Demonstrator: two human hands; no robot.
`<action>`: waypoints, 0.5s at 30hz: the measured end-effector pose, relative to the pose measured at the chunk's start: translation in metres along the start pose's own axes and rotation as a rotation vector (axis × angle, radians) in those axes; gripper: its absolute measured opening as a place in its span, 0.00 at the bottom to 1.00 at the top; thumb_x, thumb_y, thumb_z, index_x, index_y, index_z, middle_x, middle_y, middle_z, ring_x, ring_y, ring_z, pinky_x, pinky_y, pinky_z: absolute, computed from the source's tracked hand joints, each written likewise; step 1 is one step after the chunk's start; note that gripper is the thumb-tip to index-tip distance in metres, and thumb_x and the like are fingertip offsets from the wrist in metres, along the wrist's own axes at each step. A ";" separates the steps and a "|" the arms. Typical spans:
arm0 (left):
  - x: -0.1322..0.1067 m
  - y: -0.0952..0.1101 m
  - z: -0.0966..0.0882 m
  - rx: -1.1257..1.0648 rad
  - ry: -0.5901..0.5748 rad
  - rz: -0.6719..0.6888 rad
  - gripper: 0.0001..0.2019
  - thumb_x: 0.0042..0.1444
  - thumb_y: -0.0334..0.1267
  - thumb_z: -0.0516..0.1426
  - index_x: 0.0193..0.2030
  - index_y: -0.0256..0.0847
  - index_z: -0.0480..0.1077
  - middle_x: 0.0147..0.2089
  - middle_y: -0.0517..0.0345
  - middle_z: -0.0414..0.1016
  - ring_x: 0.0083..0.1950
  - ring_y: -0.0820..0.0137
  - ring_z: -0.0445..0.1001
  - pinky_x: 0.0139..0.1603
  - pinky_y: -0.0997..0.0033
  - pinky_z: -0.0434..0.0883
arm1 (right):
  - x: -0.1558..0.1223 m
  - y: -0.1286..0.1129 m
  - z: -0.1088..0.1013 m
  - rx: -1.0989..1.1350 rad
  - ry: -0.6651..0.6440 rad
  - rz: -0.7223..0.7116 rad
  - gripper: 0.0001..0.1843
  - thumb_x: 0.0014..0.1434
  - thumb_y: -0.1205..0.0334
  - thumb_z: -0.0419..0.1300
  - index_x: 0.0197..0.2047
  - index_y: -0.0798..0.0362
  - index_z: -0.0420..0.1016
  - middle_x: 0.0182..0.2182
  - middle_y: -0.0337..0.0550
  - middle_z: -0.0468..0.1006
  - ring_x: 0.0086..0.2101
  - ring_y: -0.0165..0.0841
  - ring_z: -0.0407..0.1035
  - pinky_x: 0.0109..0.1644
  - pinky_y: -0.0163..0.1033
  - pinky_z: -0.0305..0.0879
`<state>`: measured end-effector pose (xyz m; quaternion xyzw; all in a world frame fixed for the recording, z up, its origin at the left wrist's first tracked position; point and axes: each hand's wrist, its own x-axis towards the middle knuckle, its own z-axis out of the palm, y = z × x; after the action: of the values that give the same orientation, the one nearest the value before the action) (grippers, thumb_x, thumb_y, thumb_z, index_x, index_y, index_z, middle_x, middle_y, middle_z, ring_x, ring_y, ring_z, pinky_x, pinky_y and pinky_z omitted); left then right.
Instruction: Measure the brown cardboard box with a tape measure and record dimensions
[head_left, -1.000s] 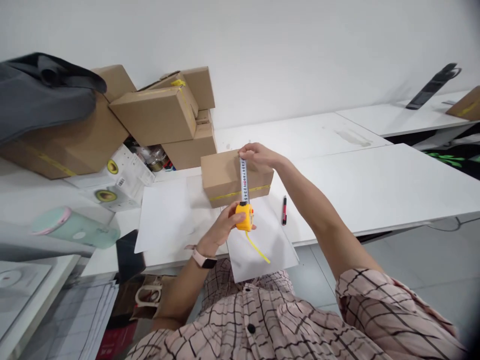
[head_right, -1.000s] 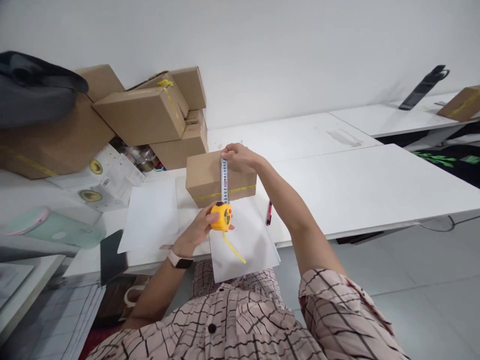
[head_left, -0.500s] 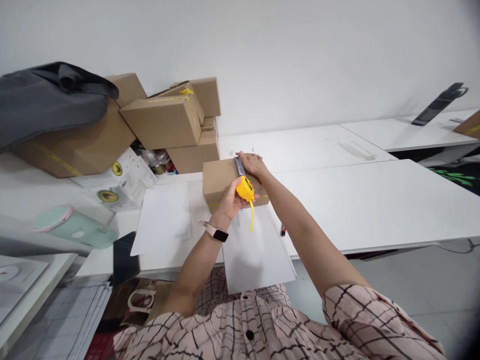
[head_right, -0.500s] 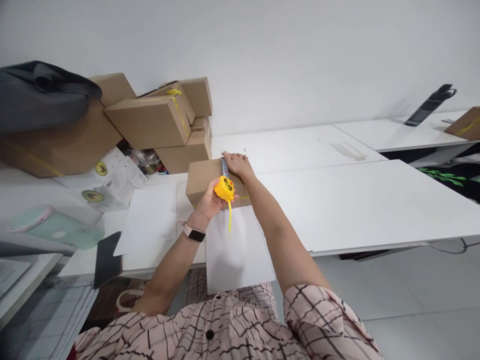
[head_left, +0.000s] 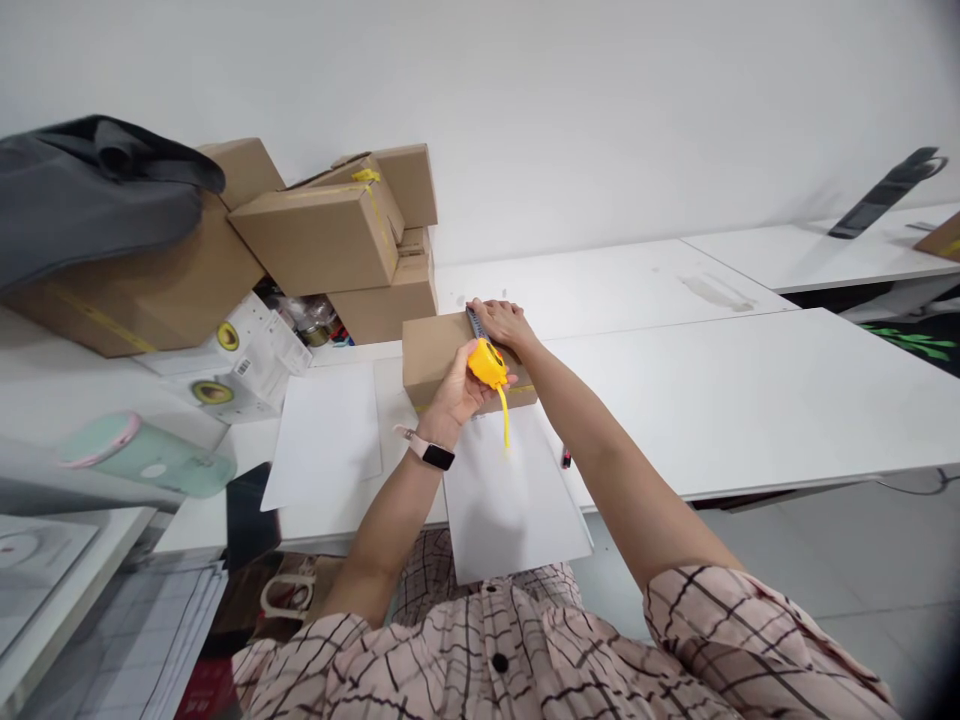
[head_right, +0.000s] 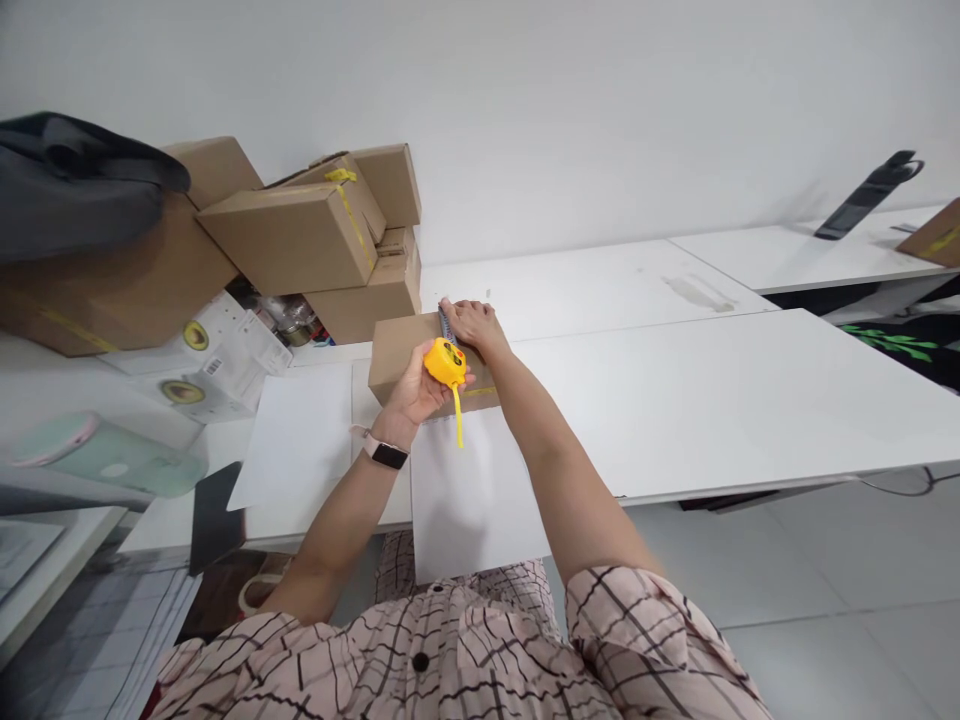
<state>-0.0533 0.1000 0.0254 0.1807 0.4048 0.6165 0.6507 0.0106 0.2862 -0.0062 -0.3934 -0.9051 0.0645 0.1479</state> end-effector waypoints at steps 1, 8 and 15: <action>0.000 0.002 0.000 -0.007 0.003 -0.013 0.23 0.63 0.56 0.58 0.50 0.36 0.72 0.34 0.51 0.79 0.37 0.60 0.83 0.35 0.66 0.79 | 0.000 0.000 0.000 -0.004 -0.005 0.004 0.31 0.72 0.49 0.30 0.70 0.43 0.58 0.65 0.55 0.68 0.61 0.55 0.62 0.63 0.64 0.55; 0.002 0.011 0.000 -0.069 0.016 -0.071 0.28 0.63 0.60 0.57 0.54 0.35 0.71 0.40 0.44 0.81 0.41 0.58 0.83 0.38 0.61 0.80 | 0.003 -0.002 0.000 0.007 -0.027 0.033 0.30 0.72 0.48 0.31 0.70 0.41 0.59 0.64 0.57 0.68 0.62 0.56 0.61 0.62 0.67 0.54; 0.005 0.015 -0.003 -0.049 -0.004 -0.089 0.29 0.61 0.61 0.58 0.54 0.35 0.71 0.42 0.44 0.81 0.42 0.57 0.83 0.39 0.60 0.81 | 0.008 -0.011 -0.011 0.083 -0.077 0.143 0.37 0.71 0.41 0.28 0.66 0.44 0.66 0.63 0.59 0.70 0.61 0.60 0.61 0.59 0.73 0.54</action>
<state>-0.0656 0.1062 0.0334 0.1478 0.3957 0.5963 0.6826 0.0008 0.2845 0.0084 -0.4477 -0.8763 0.1273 0.1241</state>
